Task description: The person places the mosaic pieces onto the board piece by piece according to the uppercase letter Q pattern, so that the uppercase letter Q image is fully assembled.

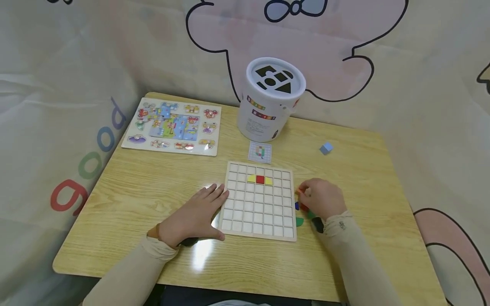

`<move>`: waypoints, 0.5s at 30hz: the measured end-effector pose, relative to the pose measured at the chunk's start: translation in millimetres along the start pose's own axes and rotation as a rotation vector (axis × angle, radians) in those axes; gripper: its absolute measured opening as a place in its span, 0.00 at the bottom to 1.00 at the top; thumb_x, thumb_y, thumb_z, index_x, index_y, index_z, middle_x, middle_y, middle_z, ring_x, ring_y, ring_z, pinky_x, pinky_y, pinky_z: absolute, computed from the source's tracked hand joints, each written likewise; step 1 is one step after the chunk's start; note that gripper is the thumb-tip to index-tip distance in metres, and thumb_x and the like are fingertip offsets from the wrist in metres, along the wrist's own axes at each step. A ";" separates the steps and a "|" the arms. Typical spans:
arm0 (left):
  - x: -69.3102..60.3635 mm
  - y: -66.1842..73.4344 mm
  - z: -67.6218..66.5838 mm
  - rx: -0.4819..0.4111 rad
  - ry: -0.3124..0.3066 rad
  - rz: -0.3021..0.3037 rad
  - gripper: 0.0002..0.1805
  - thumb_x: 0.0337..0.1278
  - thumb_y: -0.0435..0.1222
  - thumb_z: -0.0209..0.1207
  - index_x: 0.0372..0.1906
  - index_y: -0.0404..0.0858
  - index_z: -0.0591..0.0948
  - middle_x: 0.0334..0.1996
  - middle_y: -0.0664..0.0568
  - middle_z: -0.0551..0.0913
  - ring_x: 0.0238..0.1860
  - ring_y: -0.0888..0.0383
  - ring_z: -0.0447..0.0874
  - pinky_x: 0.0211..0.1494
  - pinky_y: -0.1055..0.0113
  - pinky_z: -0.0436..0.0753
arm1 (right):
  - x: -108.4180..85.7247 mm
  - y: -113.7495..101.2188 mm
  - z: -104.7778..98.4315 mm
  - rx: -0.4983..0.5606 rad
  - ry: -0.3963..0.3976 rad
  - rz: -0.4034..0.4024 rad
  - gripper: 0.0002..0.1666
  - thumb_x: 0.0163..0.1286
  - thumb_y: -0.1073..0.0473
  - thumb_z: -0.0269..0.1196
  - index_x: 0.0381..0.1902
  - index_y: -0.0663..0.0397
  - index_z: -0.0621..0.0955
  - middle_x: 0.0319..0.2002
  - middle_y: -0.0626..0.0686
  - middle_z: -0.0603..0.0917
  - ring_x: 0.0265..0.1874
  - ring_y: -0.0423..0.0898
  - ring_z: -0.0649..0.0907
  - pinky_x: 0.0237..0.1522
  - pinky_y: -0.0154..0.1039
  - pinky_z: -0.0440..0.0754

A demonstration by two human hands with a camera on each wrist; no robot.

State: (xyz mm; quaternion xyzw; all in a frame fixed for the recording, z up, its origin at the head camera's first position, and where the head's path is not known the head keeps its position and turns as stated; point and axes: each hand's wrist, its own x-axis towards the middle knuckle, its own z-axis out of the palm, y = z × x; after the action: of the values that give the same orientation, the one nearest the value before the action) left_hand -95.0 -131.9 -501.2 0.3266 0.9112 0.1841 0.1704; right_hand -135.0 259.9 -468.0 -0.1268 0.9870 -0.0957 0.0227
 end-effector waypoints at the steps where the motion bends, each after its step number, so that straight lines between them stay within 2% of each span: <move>1: 0.1 0.2 -0.3 0.000 -0.002 0.000 0.70 0.48 0.67 0.75 0.86 0.35 0.55 0.86 0.39 0.49 0.85 0.39 0.42 0.84 0.42 0.48 | 0.0 -5.7 -2.0 0.011 0.023 -0.016 0.07 0.65 0.55 0.74 0.39 0.49 0.93 0.35 0.49 0.91 0.21 0.43 0.79 0.20 0.39 0.75; 5: -0.6 -0.3 -0.9 0.010 -0.014 -0.012 0.70 0.48 0.67 0.75 0.86 0.34 0.54 0.86 0.39 0.48 0.85 0.39 0.41 0.84 0.43 0.47 | 7.6 -37.5 -5.1 0.065 0.047 -0.168 0.07 0.66 0.54 0.75 0.40 0.48 0.93 0.38 0.49 0.92 0.29 0.45 0.86 0.26 0.42 0.81; 7: -1.1 -0.4 -1.3 0.011 -0.017 -0.019 0.70 0.48 0.67 0.75 0.86 0.34 0.54 0.86 0.39 0.47 0.85 0.39 0.40 0.84 0.43 0.47 | 14.0 -53.4 -1.0 0.053 0.047 -0.240 0.07 0.66 0.52 0.75 0.39 0.46 0.93 0.40 0.47 0.92 0.37 0.45 0.89 0.32 0.43 0.85; 9: -1.6 0.1 -2.0 0.003 -0.018 -0.021 0.70 0.48 0.67 0.75 0.86 0.35 0.54 0.86 0.40 0.47 0.85 0.40 0.40 0.84 0.43 0.47 | 20.4 -67.4 4.3 0.040 0.040 -0.297 0.06 0.67 0.51 0.75 0.38 0.45 0.93 0.39 0.46 0.92 0.38 0.46 0.90 0.32 0.44 0.87; 11: -1.5 0.6 -2.3 -0.008 -0.015 -0.019 0.70 0.48 0.67 0.75 0.86 0.35 0.54 0.86 0.40 0.48 0.85 0.40 0.40 0.84 0.43 0.47 | 26.4 -78.1 10.7 0.029 0.025 -0.328 0.06 0.69 0.51 0.75 0.36 0.44 0.93 0.38 0.45 0.92 0.38 0.45 0.90 0.32 0.44 0.87; 15: 0.6 2.0 -2.0 -0.006 -0.015 -0.011 0.70 0.47 0.67 0.75 0.87 0.36 0.55 0.86 0.41 0.48 0.85 0.41 0.41 0.84 0.43 0.47 | 35.2 -91.8 21.0 0.019 -0.025 -0.340 0.05 0.70 0.52 0.73 0.37 0.43 0.94 0.37 0.42 0.92 0.36 0.42 0.89 0.33 0.42 0.86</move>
State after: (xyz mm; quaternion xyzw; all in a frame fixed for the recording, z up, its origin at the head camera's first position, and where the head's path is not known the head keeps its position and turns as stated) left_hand -95.3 -130.5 -498.6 0.3225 0.9111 0.1837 0.1791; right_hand -145.1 159.9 -471.4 -0.2928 0.9501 -0.1059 0.0199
